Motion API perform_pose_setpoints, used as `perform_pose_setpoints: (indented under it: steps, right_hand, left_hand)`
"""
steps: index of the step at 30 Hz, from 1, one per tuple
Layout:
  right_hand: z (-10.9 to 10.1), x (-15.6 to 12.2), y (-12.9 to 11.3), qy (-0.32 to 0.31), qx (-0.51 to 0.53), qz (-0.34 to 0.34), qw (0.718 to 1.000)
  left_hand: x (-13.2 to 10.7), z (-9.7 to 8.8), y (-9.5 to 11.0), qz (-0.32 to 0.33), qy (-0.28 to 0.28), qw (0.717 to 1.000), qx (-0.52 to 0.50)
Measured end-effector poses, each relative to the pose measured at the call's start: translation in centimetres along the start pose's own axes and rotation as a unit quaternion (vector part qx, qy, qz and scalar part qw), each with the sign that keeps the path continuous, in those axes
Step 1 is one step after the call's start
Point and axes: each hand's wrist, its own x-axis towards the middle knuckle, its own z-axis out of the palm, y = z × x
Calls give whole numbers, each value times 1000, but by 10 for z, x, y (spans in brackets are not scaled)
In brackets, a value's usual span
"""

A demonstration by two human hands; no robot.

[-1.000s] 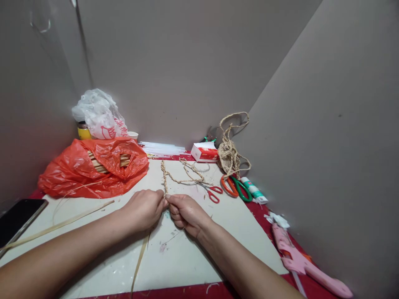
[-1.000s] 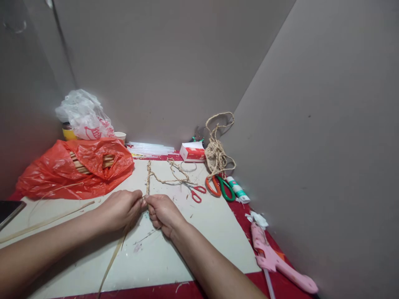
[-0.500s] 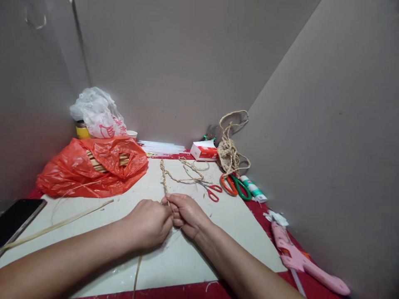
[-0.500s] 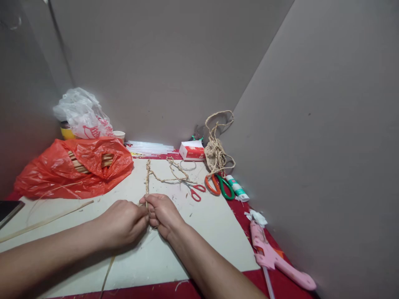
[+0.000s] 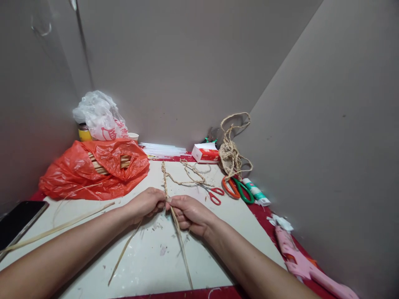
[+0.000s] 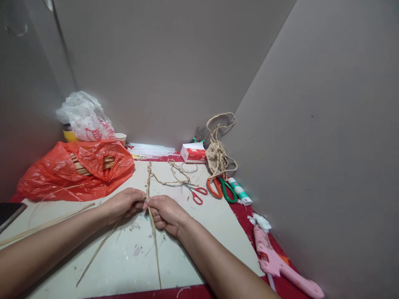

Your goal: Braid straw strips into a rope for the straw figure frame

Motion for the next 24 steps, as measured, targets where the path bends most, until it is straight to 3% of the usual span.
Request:
perform_pose_setpoints:
  steps: [4,8,13,16,19,22,24]
  right_hand:
    - [-2,-1,-3,24,-107,-3,994]
    - [-2,-2,-4,49,-219,-35,974]
    - [-5,-2,-5,47,-317,-20,947]
    - [-8,-5,-5,79,-417,-56,904]
    - [-11,-15,-13,83,-537,-82,836]
    - [-12,-29,-37,87,-629,-66,769]
    - [-6,-33,-57,134,-639,-106,750]
  left_hand:
    - [5,-3,-6,9,21,999,34]
    - [9,-2,-14,27,35,999,1]
    - [6,6,-11,3,104,995,-13]
    - [5,10,-9,12,127,992,-23]
    - [10,12,-15,33,141,989,-24]
    - [18,14,-28,47,159,986,-13]
    - [22,16,-34,49,171,984,5]
